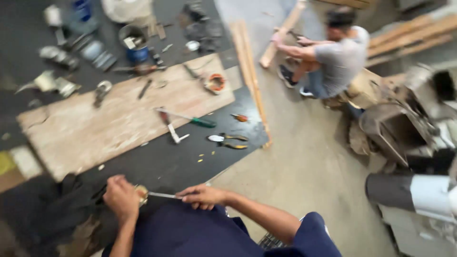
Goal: Disassembling a small electrical component using a screwdriver on a workbench.
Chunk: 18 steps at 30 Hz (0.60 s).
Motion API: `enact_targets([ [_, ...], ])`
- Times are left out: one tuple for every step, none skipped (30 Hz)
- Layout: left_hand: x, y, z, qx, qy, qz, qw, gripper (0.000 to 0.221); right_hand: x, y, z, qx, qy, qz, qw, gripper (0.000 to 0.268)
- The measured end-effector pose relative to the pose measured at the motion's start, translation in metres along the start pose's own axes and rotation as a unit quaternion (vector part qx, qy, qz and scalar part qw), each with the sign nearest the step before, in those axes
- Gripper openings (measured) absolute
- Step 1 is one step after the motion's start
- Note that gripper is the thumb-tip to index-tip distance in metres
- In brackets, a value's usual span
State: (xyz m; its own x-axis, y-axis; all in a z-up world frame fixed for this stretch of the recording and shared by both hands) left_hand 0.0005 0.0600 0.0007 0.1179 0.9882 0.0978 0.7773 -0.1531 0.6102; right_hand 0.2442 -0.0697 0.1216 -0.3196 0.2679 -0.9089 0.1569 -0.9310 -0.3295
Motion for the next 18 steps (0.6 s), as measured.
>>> enact_targets([
  [-0.003,-0.008,0.0,0.017,-0.005,-0.043,0.999,0.024,-0.008,0.0,0.009,-0.014,-0.002,0.013,1.0,0.049],
  [-0.001,-0.001,0.004,0.007,-0.004,-0.027,1.0,0.024,-0.013,0.006,0.004,-0.008,0.013,0.004,1.0,0.049],
  [-0.002,-0.001,0.003,0.027,0.002,-0.037,0.999,0.026,-0.018,0.004,0.0,-0.045,0.063,-0.061,0.995,0.048],
  [-0.002,-0.003,0.001,0.047,0.009,-0.048,0.998,0.029,-0.023,0.003,-0.004,-0.082,0.114,-0.124,0.982,0.047],
  [-0.003,-0.005,0.004,0.042,0.011,-0.038,0.998,0.029,-0.024,0.006,-0.007,-0.079,0.123,-0.13,0.981,0.047],
  [-0.003,-0.008,0.008,0.059,0.012,-0.024,0.998,0.03,-0.027,0.002,-0.015,-0.187,0.214,-0.165,0.945,0.047],
  [-0.005,-0.011,0.01,0.078,0.015,-0.013,0.997,0.031,-0.032,-0.002,-0.02,-0.291,0.298,-0.194,0.888,0.048],
  [-0.005,-0.011,0.011,0.075,0.019,-0.007,0.997,0.031,-0.037,-0.006,-0.022,-0.29,0.304,-0.198,0.885,0.048],
  [-0.006,-0.016,0.014,0.064,-0.001,-0.029,0.998,0.035,-0.041,-0.009,-0.024,-0.288,0.323,-0.172,0.885,0.05],
  [-0.006,-0.021,0.017,0.053,-0.022,-0.051,0.997,0.039,-0.044,-0.012,-0.028,-0.284,0.341,-0.147,0.884,0.053],
  [-0.004,-0.018,0.014,0.052,-0.023,-0.043,0.997,0.039,-0.042,-0.012,-0.03,-0.278,0.347,-0.149,0.883,0.053],
  [-0.002,-0.018,0.013,0.033,-0.035,-0.05,0.998,0.039,-0.041,-0.011,-0.034,-0.282,0.364,-0.145,0.875,0.041],
  [-0.006,-0.019,0.011,0.015,-0.048,-0.062,0.997,0.041,-0.039,-0.009,-0.036,-0.288,0.379,-0.139,0.868,0.032],
  [-0.004,-0.007,-0.001,0.015,-0.05,-0.057,0.997,0.041,-0.029,-0.003,-0.039,-0.284,0.382,-0.14,0.868,0.032],
  [-0.006,0.002,-0.007,0.02,-0.106,-0.076,0.991,0.042,-0.021,-0.002,-0.041,-0.298,0.386,-0.177,0.855,0.031],
  [-0.008,0.011,-0.013,0.025,-0.161,-0.096,0.982,0.045,-0.013,-0.001,-0.043,-0.313,0.39,-0.215,0.839,0.031],
  [-0.017,0.02,-0.021,0.029,-0.163,-0.096,0.982,0.045,-0.002,0.004,-0.044,-0.309,0.388,-0.214,0.841,0.031],
  [-0.026,0.03,-0.028,0.052,-0.178,-0.095,0.978,0.053,0.007,0.005,-0.043,-0.309,0.388,-0.26,0.828,0.035],
])
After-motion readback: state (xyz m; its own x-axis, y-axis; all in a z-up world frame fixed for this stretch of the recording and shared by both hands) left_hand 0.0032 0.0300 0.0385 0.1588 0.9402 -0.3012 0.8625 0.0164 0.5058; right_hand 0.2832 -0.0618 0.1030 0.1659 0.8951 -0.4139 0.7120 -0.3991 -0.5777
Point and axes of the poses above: each hand's wrist, its own x-axis towards the middle knuckle, its own z-axis out of the palm, y = z × x, the point moved 6 cm from there along x, towards the middle knuckle, and after that the axes turned 8 degrees about z, right-handed, at the moved point
